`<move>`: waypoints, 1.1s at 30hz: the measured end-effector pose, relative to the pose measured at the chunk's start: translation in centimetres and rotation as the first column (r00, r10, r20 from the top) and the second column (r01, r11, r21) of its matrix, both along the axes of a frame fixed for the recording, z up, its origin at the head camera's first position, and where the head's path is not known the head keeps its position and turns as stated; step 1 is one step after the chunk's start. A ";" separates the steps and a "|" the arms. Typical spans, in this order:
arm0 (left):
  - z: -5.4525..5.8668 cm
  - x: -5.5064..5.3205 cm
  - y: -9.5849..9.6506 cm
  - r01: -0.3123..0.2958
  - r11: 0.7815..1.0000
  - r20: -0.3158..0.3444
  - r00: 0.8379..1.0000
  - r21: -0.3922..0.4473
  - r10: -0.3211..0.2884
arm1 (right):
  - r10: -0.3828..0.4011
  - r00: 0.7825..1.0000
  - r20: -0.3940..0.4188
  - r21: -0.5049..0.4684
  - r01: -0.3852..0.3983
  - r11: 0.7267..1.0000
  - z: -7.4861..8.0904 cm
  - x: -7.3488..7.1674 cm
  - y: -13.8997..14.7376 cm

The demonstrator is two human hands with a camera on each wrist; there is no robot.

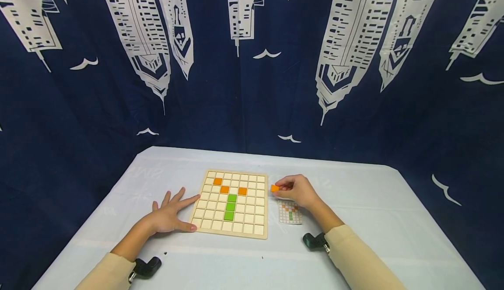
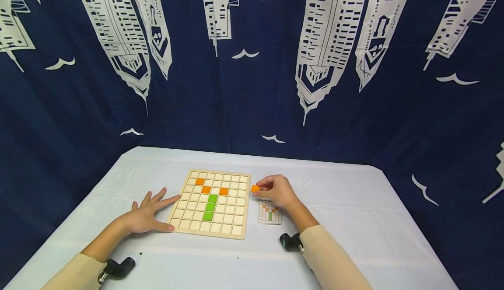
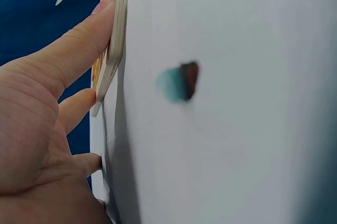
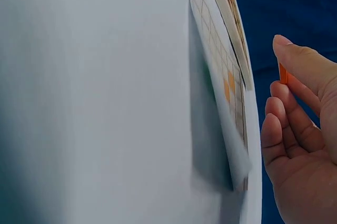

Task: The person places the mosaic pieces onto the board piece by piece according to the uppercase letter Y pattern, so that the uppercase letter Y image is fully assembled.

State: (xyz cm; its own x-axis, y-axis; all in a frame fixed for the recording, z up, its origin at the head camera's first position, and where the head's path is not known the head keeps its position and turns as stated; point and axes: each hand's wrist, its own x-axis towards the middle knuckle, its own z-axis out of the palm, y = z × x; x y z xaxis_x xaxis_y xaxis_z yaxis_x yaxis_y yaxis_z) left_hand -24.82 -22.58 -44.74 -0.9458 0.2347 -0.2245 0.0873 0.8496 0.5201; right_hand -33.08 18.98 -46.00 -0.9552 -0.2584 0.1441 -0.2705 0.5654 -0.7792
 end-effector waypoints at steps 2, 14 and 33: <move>0.0 0.0 0.0 0.001 1.000 0.000 1.000 -0.001 -0.001 | 0.005 1.000 0.002 -0.006 -0.005 1.000 0.0 0.0 -0.3; 0.0 0.0 0.0 0.003 1.000 -0.007 1.000 0.004 -0.003 | 0.017 1.000 -0.004 -0.025 -0.017 1.000 0.0 -0.1 -1.7; -0.1 0.0 -0.1 0.003 1.000 -0.001 1.000 0.009 -0.003 | 0.012 1.000 0.008 -0.046 -0.012 0.999 0.1 -0.3 -4.0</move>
State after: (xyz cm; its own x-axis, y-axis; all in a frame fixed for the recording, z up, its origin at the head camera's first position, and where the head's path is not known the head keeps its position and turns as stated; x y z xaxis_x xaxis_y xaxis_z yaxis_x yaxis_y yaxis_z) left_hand -24.85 -22.69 -44.84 -0.9453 0.2394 -0.2215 0.0904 0.8448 0.5275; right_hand -33.37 14.98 -45.88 -0.9534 -0.2630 0.1478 -0.2701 0.5258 -0.8066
